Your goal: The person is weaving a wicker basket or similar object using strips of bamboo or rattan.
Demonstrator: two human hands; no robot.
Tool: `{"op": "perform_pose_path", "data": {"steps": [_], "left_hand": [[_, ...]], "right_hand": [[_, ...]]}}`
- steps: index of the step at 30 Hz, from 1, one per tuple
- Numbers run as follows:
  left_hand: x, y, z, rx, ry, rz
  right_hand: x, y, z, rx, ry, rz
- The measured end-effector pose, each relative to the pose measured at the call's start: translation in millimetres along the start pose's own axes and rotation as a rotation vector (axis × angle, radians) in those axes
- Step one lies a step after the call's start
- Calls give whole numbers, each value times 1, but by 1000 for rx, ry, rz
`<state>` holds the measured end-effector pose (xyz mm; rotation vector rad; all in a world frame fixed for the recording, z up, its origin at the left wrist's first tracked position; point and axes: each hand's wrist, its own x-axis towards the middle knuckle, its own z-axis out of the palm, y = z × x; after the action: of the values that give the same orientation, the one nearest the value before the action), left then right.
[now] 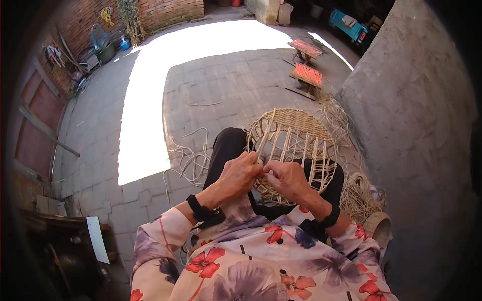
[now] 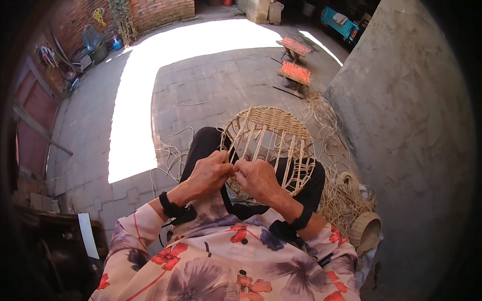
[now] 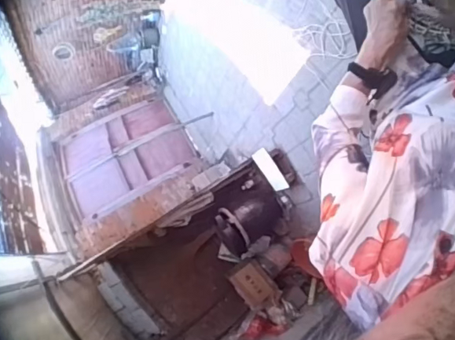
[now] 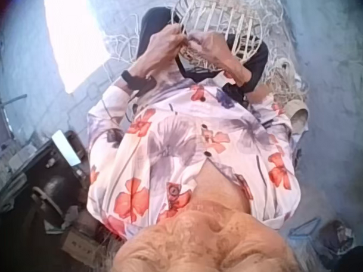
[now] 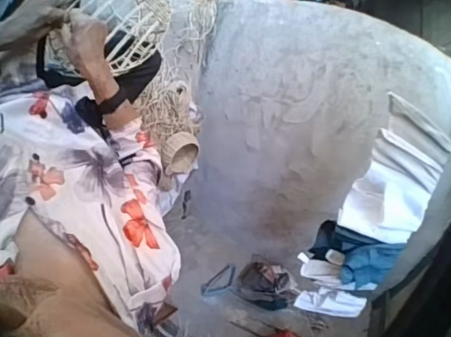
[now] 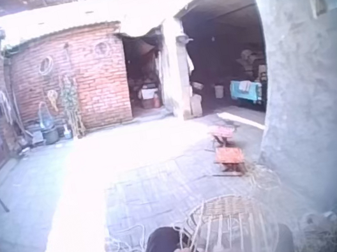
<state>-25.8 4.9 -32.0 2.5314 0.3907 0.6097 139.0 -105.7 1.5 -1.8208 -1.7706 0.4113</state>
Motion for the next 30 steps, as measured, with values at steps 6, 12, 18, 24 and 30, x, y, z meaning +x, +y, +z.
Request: {"op": "perform_pose_path", "data": {"steps": [6,12,18,24,30], "left_hand": [[0,3,-2,74,-10,-13],[-11,15,-19,-153,66,-208],[-31,23,-14,-512,37,-392],[-31,30,-3,-691,-186,-505],[-19,16,-22,-340,-85,-383]], "right_hand": [[-6,3,12,94,26,-76],[-3,2,11,-146,-119,-4],[13,2,5,-68,-280,86],[21,8,3,-27,-395,179],[13,15,8,187,-104,110]]}}
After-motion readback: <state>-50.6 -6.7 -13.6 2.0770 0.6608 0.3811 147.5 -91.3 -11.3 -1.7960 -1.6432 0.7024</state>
